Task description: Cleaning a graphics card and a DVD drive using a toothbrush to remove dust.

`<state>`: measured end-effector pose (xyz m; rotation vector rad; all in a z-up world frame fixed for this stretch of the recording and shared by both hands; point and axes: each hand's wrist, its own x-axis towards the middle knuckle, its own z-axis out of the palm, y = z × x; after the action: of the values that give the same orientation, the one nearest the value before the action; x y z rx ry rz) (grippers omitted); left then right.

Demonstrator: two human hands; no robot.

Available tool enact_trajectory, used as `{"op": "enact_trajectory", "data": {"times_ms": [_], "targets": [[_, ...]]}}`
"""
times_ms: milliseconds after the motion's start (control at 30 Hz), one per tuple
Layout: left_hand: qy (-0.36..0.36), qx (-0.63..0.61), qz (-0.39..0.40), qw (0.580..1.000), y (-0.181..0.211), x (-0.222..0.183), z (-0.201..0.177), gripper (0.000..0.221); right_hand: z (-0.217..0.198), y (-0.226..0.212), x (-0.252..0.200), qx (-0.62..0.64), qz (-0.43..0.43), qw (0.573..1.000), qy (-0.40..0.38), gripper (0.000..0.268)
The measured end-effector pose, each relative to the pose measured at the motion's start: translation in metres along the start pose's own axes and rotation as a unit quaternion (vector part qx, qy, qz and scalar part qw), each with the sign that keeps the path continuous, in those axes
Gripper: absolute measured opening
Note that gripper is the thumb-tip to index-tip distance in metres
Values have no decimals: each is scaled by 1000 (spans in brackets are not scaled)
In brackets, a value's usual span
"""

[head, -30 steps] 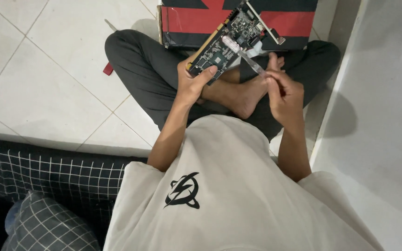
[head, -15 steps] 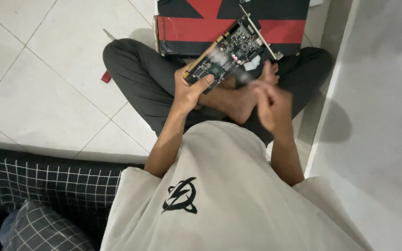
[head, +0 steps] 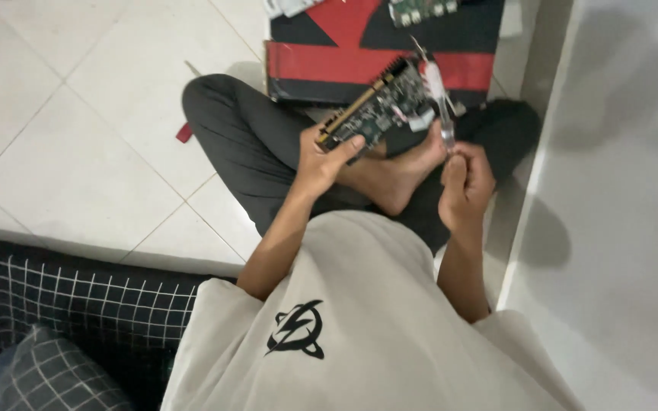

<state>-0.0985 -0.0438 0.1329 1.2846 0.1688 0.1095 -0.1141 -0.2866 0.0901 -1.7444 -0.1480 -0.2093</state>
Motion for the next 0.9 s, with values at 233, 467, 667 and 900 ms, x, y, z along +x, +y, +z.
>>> {"op": "enact_trajectory", "data": {"times_ms": [233,467,667,900], "targets": [[24,-34,23,999,3,-26,-7,15,15,9,-22,54,-14,992,-112,18],[178,-198,-24,964,-50,-67,-16,13,14,47,-63,113,0,982,-148,19],[157,-320,-39,934,-82,-106,-26,16,26,49,-84,225,97,955,-165,22],[67,-486,-86,867,-91,-111,-31,11,51,41,-78,253,60,949,-177,19]]}}
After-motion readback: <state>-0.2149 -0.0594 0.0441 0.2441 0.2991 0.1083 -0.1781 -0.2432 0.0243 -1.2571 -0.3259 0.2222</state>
